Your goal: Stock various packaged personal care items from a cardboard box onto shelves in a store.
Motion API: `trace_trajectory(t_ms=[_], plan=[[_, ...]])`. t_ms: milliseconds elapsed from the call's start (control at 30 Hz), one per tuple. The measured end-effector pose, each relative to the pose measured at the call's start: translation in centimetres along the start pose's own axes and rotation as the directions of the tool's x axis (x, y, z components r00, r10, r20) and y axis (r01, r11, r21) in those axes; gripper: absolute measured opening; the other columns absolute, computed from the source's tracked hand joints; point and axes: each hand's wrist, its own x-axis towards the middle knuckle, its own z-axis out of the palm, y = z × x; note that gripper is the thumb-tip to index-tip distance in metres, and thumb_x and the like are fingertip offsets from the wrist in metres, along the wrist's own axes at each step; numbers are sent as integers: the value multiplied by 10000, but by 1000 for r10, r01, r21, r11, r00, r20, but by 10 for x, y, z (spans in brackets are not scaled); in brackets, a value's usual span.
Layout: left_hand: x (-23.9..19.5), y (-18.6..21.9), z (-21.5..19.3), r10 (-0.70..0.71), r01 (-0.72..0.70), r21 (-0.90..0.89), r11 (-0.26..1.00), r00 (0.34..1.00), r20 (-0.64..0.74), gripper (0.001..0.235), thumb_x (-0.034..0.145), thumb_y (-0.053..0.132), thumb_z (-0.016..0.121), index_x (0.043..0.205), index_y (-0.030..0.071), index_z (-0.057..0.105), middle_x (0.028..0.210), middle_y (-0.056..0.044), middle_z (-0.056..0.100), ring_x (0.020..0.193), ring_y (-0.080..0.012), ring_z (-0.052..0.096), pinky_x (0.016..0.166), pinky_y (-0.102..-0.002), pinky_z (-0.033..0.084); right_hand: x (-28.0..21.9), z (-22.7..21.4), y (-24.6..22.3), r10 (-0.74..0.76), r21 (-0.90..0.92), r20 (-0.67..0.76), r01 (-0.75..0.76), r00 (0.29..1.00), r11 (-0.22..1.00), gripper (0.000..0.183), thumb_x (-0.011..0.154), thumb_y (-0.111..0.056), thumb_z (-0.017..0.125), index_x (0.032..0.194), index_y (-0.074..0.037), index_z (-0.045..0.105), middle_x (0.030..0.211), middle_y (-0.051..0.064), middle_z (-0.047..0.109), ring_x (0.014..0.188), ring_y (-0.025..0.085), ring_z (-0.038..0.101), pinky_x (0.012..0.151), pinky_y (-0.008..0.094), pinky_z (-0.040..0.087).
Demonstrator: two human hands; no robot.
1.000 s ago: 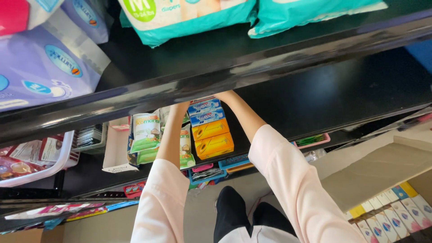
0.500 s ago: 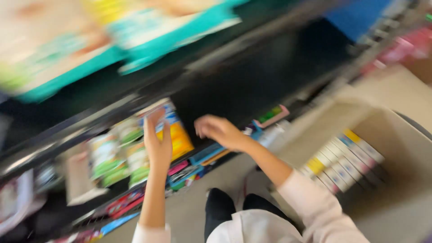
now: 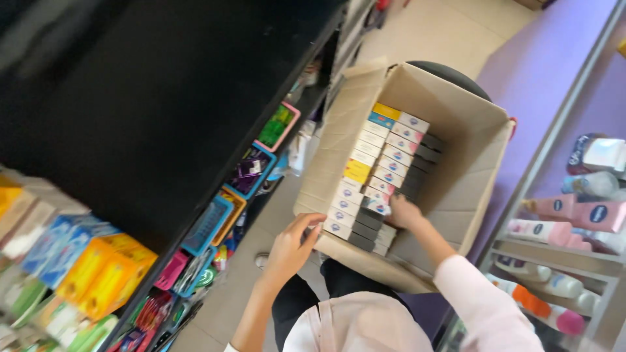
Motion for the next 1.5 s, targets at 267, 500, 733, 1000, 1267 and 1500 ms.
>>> trace_trajectory(t_ms=[267,500,733,1000,1267,1500], plan=[[14,-13,48,217,-217,29,976,976,-2,180,991,112,611,1154,67,674,1121,-109,719,1066,-323,700,882,-385,552,10,50,-21,23,-226,-153,-57,988,973,816,709,-310,902,1330,-55,437,1302,162,533,1177,340,594,886,447,565],[11,-37,58,76,-76,-2,997,996,-55,180,980,90,603,1141,69,681,1113,-96,742,1056,-287,725,867,-359,567,10,46,-8,-68,-62,-136,60,988,996,701,725,-204,850,1301,-71,475,1265,143,546,1143,340,605,918,444,543],[14,-45,77,67,-69,-14,998,991,-113,187,988,81,593,1153,63,679,1096,-88,750,1040,-246,747,885,-338,567,18,52,-9,-81,-59,-255,68,964,996,924,670,-149,861,1445,-21,376,1423,200,443,1188,362,571,973,412,526],[14,-45,84,-74,72,-28,997,995,-66,199,975,97,583,1143,80,688,1103,-62,753,1035,-222,743,776,-333,584,30,37,-21,-161,-222,-221,111,962,969,1235,622,-271,926,1561,3,172,1564,202,314,1438,370,343,1166,440,349],[17,-67,98,72,-64,64,996,988,-139,163,990,72,594,1118,64,695,1083,-66,759,1015,-259,734,872,-346,561,25,50,-14,-212,-245,-279,144,937,959,1229,644,-290,905,1594,-51,162,1608,249,267,1467,411,286,1178,472,303],[68,-77,117,442,-298,544,784,883,-154,298,881,71,662,1175,112,685,1312,-141,584,1169,-384,599,980,-496,493,34,37,-24,-121,-239,-148,83,982,967,1226,680,-349,891,1605,-106,124,1595,293,254,1490,472,277,1235,538,281]])
